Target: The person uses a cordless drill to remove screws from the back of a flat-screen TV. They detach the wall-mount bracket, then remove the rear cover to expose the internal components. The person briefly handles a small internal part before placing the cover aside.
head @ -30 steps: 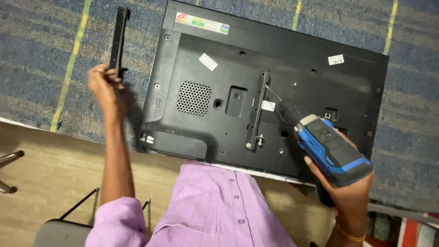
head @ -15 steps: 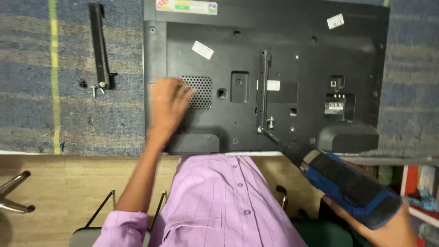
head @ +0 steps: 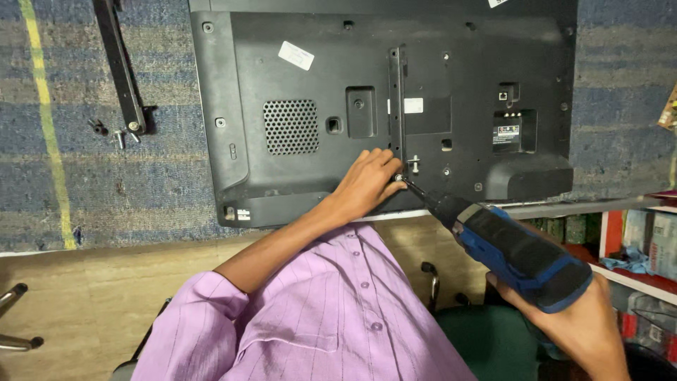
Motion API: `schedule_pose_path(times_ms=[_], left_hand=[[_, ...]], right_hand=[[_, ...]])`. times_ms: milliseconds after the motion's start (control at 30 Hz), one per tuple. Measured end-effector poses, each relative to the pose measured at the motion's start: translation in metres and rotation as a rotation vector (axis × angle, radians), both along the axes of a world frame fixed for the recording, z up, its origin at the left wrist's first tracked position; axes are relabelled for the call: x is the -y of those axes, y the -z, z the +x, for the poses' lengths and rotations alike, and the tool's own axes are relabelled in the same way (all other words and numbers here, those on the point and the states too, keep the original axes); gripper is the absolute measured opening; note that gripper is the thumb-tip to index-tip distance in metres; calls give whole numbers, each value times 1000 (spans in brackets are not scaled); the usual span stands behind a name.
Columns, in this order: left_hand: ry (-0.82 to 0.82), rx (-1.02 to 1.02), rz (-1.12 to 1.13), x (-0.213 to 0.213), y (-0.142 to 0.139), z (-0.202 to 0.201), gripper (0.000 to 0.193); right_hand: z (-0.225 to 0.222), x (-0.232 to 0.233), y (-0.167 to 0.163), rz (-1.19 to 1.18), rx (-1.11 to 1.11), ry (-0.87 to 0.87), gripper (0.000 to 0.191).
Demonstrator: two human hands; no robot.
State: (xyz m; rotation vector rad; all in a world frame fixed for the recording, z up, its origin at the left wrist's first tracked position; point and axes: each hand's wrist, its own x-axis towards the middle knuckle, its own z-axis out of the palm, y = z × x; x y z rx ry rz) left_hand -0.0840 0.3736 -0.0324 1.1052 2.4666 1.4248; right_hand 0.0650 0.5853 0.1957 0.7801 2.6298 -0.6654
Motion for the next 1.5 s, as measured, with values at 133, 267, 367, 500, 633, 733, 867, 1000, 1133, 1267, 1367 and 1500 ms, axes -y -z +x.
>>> schedule_pose_path(times_ms=[133,267,367,500,633,733,867,1000,1133,1267,1367,1500], left_hand=[[1,-1,32,-2,8,2,30],[-1,12,48,-2,9,3,26],[11,-2,67,-1,10,3,27],[27,-16,86,-1,11,2,30],[7,-14,96,-2,11,4,30],[-5,-11,98,-2,9,5,30],[-65,-50,139,0,5,10,34],[-219,-80,65,-7,-4,25,38],[-408,-96,-15,-26,-5,37,35],[-500,-106,-51,-46,4,45,29],[-577,-32,-19,-55,9,48,28],[-750,73,167,-50,8,45,24]], right_hand=[[1,-1,0,-14,-53,-59,77],[-9,1,-5,1,22,-79,83],[-34,1,-15,165,252,-203,98],[-94,-7,-15,366,685,-500,96],[-127,-4,-14,381,646,-569,93],[-136,6,-26,477,692,-590,87],[-144,23,-39,569,802,-627,87],[-142,22,-48,474,595,-710,87],[-132,1,-44,295,410,-726,80],[-109,-37,-37,212,252,-744,86],[-90,-68,-32,108,144,-650,100],[-54,-99,-22,-30,-65,-445,80]])
